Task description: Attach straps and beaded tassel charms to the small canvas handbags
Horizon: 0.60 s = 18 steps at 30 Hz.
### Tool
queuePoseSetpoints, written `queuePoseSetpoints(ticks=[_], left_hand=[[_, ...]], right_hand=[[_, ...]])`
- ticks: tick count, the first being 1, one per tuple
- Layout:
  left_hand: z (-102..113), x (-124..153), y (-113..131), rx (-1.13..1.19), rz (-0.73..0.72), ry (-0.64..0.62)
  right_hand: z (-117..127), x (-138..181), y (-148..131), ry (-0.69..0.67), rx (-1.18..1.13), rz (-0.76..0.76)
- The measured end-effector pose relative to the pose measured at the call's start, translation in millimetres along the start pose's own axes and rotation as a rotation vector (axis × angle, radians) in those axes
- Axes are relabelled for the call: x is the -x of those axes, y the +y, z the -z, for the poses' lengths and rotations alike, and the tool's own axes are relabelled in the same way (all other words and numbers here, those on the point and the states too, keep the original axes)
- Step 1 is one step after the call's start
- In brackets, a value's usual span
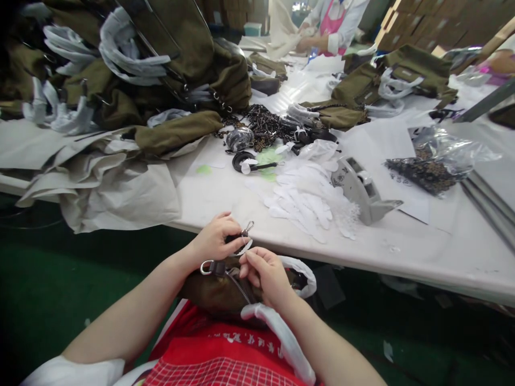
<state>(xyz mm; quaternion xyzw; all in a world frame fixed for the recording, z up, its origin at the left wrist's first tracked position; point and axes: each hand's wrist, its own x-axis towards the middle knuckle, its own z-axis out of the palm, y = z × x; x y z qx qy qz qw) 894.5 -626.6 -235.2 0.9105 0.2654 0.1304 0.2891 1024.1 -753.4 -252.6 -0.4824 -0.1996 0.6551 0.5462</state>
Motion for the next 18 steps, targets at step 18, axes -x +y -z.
queuePoseSetpoints(ticks=[18], left_hand=[[10,40,10,0.011,-0.024,-0.033]], right_hand=[[-8,14,5,-0.097,0.043,-0.019]])
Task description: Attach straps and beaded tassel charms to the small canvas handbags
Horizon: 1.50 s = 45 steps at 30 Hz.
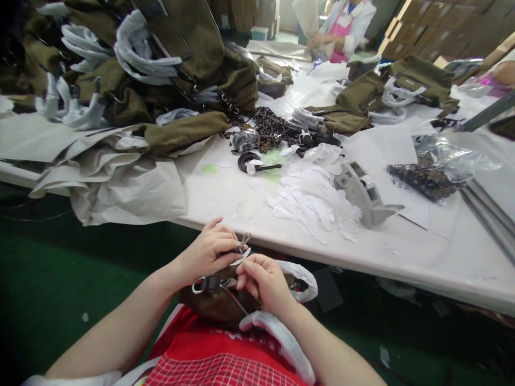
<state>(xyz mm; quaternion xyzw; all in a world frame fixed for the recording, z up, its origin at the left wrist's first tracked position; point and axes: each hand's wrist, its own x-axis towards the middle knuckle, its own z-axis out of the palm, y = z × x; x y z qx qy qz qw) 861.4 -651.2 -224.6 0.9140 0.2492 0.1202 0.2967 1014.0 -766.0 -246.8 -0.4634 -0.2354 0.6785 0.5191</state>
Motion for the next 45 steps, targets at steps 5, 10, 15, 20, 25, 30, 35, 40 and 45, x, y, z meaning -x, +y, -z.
queuePoseSetpoints(ticks=[5,10,15,20,25,30,35,40,45], left_hand=[[0,16,15,0.189,0.005,-0.016],[-16,28,23,0.536,0.131,0.011],[-26,34,24,0.653,0.307,0.16],[-20,36,19,0.593,0.246,0.331],[-23,30,24,0.834,0.275,0.108],[-23,29,30,1.078,0.371,0.053],[-15,36,39,1.179,0.418,0.028],[-11,40,42,1.076,0.327,0.012],[-3,43,44,0.771,0.204,-0.021]], right_hand=[[-3,8,1,-0.018,0.045,-0.019],[-6,12,4,-0.01,0.089,-0.042],[-10,24,2,0.054,0.289,0.036],[-4,44,-5,0.148,0.609,0.198],[4,43,-3,-0.074,0.282,-0.009],[1,40,-2,-0.051,0.143,0.044],[-9,48,-11,0.163,0.327,0.154],[-3,54,-17,0.092,0.674,0.299],[0,59,-21,0.082,0.876,0.371]])
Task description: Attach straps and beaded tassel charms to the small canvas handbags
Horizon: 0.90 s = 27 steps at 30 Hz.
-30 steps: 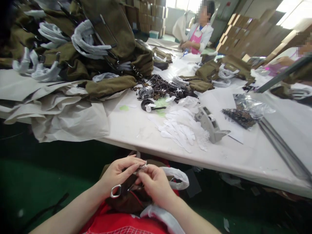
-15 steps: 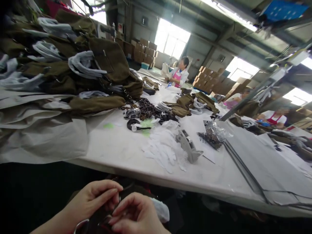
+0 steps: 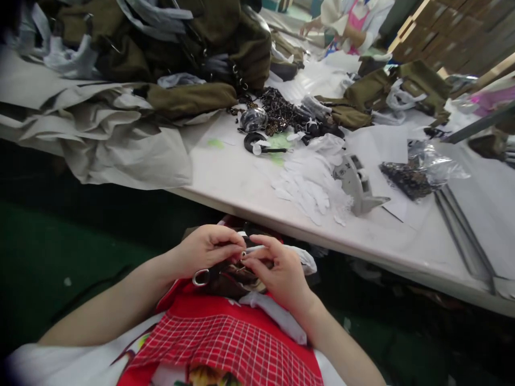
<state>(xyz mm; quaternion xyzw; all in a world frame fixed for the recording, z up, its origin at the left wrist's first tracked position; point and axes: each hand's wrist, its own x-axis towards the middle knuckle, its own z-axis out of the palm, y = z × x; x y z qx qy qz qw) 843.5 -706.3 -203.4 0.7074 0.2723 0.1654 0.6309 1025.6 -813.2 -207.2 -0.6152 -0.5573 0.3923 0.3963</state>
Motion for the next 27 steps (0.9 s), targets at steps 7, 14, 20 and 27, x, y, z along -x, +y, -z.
queuePoseSetpoints(ticks=[7,14,20,27], left_hand=[[3.1,1.2,1.2,-0.37,-0.191,-0.153],[2.1,1.0,2.6,-0.456,-0.218,-0.158],[0.7,1.2,4.9,-0.477,-0.213,-0.167],[-1.3,1.4,5.6,-0.538,-0.208,-0.167]], right_hand=[[3.4,-0.6,-2.1,-0.087,0.15,0.062],[4.2,1.7,-2.1,-0.126,0.242,0.125],[5.1,1.3,-2.1,-0.131,0.303,0.191],[4.0,4.4,-0.6,-0.118,0.377,0.266]])
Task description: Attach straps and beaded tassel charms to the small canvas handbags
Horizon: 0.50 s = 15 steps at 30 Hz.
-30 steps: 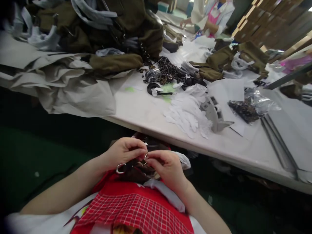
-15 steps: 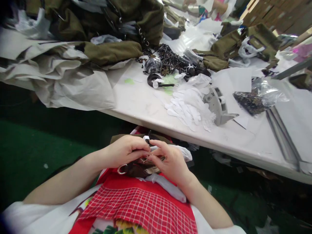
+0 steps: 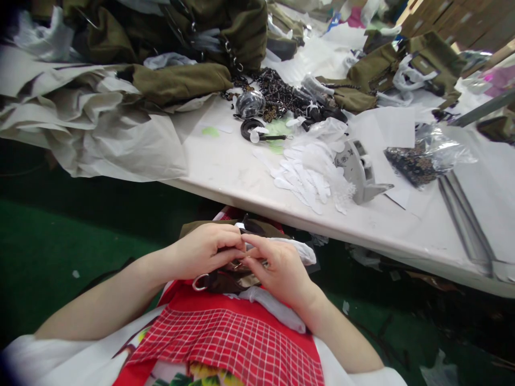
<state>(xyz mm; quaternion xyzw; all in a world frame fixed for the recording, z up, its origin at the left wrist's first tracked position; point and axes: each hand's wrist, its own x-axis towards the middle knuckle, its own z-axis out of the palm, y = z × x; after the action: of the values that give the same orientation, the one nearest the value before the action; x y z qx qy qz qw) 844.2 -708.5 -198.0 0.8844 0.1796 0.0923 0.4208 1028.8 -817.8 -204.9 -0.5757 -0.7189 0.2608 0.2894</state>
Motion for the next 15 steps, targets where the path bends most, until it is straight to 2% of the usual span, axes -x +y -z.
queuePoseSetpoints(ticks=[7,15], left_hand=[[-7,-3,14,-0.186,0.135,0.058],[-12,-1,10,-0.07,0.162,0.119]], right_hand=[[1,-5,-6,-0.031,0.116,-0.104],[7,-1,-5,-0.14,0.082,-0.108]])
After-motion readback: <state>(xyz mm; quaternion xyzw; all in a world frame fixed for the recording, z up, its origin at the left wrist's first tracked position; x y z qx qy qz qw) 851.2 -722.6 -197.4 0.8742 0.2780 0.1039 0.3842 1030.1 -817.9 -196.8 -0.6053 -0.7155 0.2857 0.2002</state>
